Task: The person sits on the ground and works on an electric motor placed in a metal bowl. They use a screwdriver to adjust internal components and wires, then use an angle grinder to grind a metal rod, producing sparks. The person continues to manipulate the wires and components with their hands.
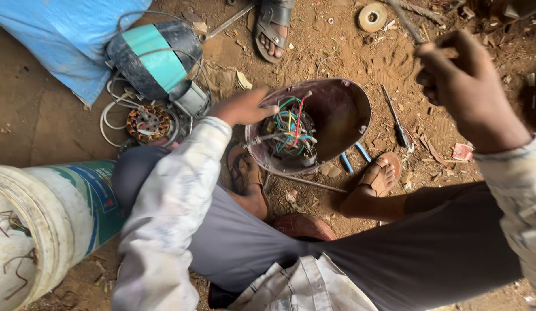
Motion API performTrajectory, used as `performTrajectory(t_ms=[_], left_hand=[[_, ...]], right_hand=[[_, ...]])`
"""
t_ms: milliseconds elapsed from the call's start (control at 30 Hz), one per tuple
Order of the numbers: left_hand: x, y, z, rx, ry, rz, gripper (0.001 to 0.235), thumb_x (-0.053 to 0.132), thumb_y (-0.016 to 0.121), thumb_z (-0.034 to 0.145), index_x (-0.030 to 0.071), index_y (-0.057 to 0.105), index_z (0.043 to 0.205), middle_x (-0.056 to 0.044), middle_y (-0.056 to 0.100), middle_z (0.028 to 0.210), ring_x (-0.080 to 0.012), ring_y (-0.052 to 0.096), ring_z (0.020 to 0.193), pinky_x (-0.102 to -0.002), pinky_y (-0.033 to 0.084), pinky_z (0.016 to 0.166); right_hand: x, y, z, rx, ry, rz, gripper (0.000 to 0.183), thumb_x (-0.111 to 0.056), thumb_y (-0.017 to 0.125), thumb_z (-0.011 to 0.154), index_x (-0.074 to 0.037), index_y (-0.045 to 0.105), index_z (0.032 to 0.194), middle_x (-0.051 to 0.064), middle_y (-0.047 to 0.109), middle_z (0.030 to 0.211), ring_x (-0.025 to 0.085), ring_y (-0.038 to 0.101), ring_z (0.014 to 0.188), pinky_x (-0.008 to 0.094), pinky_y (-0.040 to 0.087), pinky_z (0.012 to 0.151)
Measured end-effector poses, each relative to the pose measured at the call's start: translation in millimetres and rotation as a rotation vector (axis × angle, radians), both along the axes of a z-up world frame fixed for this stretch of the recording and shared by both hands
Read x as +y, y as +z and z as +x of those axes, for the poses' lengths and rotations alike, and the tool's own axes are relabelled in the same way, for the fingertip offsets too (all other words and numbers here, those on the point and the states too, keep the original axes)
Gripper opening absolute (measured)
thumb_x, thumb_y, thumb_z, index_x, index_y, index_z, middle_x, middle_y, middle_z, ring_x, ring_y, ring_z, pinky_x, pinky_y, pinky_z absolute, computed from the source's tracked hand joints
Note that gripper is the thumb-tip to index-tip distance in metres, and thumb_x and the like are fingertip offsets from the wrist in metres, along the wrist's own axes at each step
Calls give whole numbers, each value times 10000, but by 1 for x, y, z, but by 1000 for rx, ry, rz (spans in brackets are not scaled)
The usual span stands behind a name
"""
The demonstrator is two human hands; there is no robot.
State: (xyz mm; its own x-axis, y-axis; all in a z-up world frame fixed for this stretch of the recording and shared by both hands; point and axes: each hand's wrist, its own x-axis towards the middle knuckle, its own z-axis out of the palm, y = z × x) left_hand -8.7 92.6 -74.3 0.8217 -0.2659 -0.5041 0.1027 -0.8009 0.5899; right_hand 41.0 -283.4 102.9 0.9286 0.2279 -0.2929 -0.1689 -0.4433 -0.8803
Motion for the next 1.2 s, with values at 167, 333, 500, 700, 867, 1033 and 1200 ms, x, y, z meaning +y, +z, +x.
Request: performTrajectory(t_ms=[167, 333, 500, 700, 867, 1033, 1200], left_hand=[[-10, -19, -7, -193, 48, 10, 414, 296, 650, 916, 71, 630, 1263, -245, 669, 1189, -427, 641, 1083, -514, 504, 923], [-9, -31, -20, -88, 171, 236, 376, 374, 687, 895, 88, 716, 1137, -232, 711, 1136, -425, 667, 1090, -517, 521, 953], [-3, -47, -36, -164, 312, 202, 527, 499, 764, 834, 28, 723, 1068, -273, 702, 1109, -444, 661, 1088, -492, 521, 957], [10, -56, -52, 129, 440, 65, 541, 508, 715, 800, 69, 744, 1115, -238, 725, 1106, -385, 690, 1076, -463, 517, 955], [-2, -63, -56, 30, 346, 242, 448, 396, 710, 882, -14, 718, 1065, -285, 704, 1080, -439, 677, 1052, -496, 525, 934], [-8, -49, -49, -66, 312, 235, 287, 170, 686, 807, -18, 725, 1021, -291, 698, 1061, -450, 677, 1033, -488, 538, 924], [-17, -28, -30, -69, 212, 202, 285, 146, 694, 780, 5, 719, 1026, -287, 698, 1055, -450, 679, 1023, -493, 531, 925]], right_hand=[[-2, -48, 1, -251, 247, -551, 291, -333, 714, 1066, -49, 671, 1021, 90, 677, 802, 141, 562, 578, 307, 476, 567], [-14, -108, -6, -223, 276, -811, 432, -426, 735, 1054, -8, 656, 981, 114, 675, 781, 191, 619, 600, 362, 534, 592], [-22, -138, -10, -156, 243, -701, 548, -492, 808, 962, 13, 601, 1008, 157, 667, 855, 206, 635, 700, 347, 535, 627], [-11, -153, -14, 253, 0, -381, 381, -305, 775, 924, -33, 514, 980, 148, 684, 973, 179, 709, 798, 341, 633, 705], [6, -189, -25, 398, -93, -167, 262, -145, 696, 945, -9, 582, 1138, 118, 701, 1016, 198, 725, 856, 352, 644, 780], [-2, -210, -31, 534, -277, 101, 304, -105, 647, 970, 15, 563, 1237, 114, 695, 1022, 219, 711, 855, 352, 630, 769], [-25, -205, -51, 481, -341, 132, 267, -119, 710, 991, -17, 596, 1209, 114, 674, 998, 197, 643, 786, 297, 543, 634]])
